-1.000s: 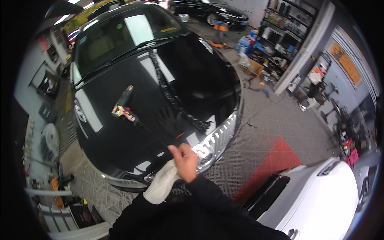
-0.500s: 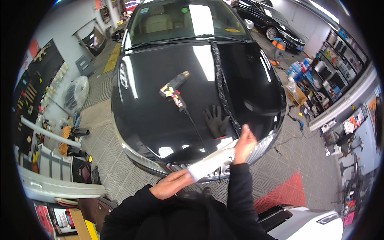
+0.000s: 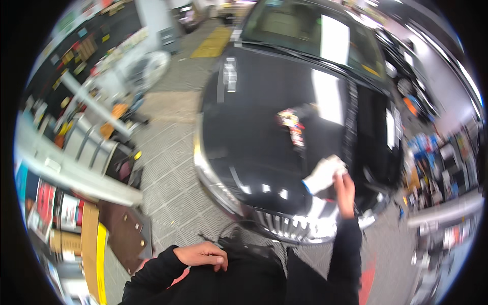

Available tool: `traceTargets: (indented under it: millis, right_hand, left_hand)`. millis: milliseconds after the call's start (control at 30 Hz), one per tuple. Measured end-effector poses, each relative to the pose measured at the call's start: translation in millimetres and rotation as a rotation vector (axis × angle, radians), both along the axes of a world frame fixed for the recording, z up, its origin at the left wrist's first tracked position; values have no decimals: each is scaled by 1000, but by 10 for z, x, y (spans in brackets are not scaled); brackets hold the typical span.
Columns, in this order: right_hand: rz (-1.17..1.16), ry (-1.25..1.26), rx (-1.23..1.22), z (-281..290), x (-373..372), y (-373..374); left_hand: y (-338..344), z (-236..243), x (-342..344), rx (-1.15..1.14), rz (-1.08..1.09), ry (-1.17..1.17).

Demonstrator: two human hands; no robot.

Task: The person applies a black protective film to the hood of a black car using a heat gun and a squeegee. They heat the film and smooth it onto the surface, then briefly remove gloves and walk away before returning to continue smoothing the film.

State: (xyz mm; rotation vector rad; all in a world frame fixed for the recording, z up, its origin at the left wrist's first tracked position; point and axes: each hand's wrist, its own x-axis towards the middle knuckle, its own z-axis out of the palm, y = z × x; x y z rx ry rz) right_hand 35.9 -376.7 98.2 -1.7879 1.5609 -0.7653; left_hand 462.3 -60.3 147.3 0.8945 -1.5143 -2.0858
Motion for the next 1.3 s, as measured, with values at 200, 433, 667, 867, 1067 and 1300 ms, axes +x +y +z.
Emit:
traceTargets:
  millis: [200, 433, 667, 867, 1067, 1300]
  right_hand:
    - [520, -329, 766, 584, 212, 2231]
    - [404, -575, 1027, 4, 259, 2481]
    - [457, -419, 895, -233, 473, 2241]
    - [537, -367, 843, -273, 599, 2132]
    - [601, -362, 825, -366, 762, 2054]
    - [719, -310, 861, -495, 1532, 2177]
  left_hand:
    - [817, -445, 58, -234, 374, 54]
    - [1668, -990, 446, 165, 753, -423]
    - [2782, -1504, 1126, -98, 2511, -362]
    - [5940, -764, 1576, -1088, 2892, -105]
    - [6427, -1202, 811, -836, 2864, 189]
    - [3395, -1691, 1376, -412, 2565, 193]
